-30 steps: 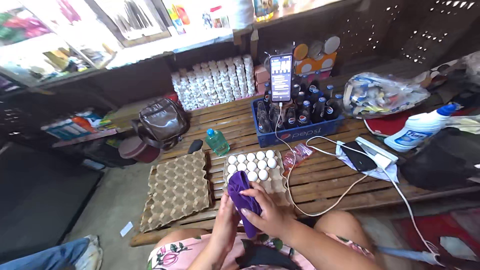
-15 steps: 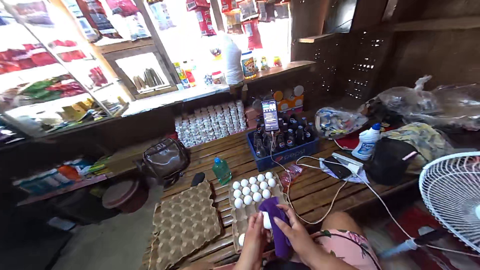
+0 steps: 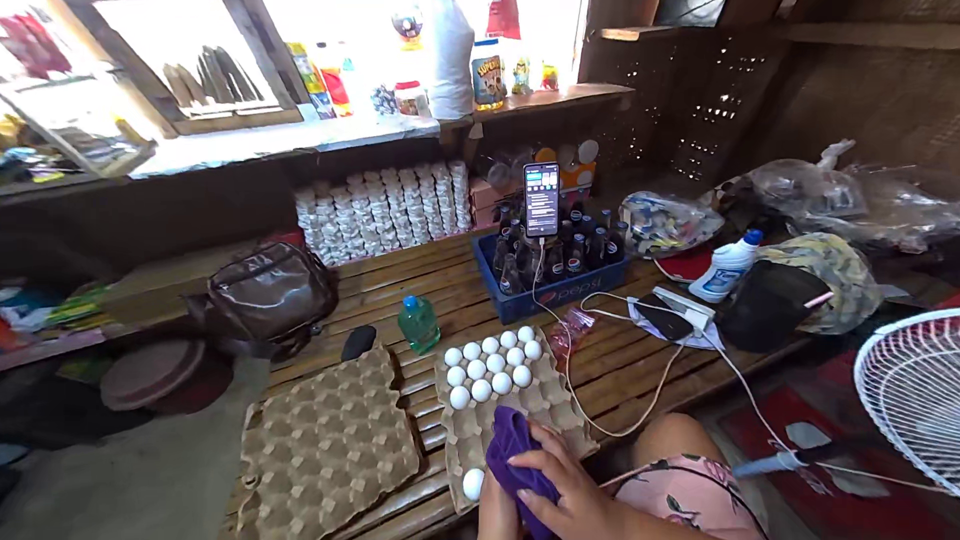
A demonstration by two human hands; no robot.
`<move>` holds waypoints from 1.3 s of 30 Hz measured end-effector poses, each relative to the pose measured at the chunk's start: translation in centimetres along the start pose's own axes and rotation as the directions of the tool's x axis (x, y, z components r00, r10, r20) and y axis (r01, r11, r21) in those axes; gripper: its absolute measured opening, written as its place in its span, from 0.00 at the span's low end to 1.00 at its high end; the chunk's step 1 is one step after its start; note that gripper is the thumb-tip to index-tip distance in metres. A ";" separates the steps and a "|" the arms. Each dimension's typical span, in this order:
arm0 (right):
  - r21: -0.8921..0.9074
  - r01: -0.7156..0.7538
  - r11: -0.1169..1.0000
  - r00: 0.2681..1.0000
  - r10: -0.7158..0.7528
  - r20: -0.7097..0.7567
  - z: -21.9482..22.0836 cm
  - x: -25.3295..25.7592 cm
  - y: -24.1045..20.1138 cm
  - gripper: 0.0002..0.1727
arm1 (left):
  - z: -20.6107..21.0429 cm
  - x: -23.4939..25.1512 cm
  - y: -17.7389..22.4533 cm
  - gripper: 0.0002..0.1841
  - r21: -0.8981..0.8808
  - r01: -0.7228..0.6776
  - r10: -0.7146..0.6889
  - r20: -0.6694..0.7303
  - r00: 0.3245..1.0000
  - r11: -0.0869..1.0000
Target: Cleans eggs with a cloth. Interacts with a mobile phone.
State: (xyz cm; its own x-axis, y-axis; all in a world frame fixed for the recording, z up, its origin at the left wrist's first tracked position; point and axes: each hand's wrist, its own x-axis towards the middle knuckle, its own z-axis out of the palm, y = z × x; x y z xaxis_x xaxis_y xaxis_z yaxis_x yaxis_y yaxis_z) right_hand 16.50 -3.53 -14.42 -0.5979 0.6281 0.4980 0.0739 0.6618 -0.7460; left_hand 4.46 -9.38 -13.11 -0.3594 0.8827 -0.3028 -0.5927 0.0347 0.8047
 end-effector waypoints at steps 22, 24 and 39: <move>0.177 0.148 0.973 0.981 -0.167 0.097 2.5 2.9 3.9 0.14 | -2.7 2.0 -1.4 0.16 -0.053 -0.157 0.152 -0.095 0.984 0.986; 0.233 0.162 0.959 0.980 -0.184 0.076 2.6 3.4 4.6 0.14 | -2.9 2.3 -1.8 0.20 -0.054 -0.212 0.208 -0.060 0.976 0.976; 0.395 -0.035 0.918 0.994 -0.011 0.112 -0.1 3.0 5.8 0.20 | -2.6 3.1 -3.1 0.31 0.216 -0.264 0.249 0.094 0.964 0.940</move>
State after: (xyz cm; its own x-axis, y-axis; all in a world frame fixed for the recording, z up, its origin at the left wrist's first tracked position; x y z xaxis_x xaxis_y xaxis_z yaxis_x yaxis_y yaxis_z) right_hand 15.24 2.28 -17.18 -0.6842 0.5713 0.4533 -0.2266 0.4243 -0.8767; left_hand 3.33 -7.94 -17.88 -0.4264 0.9035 -0.0435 -0.3065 -0.0991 0.9467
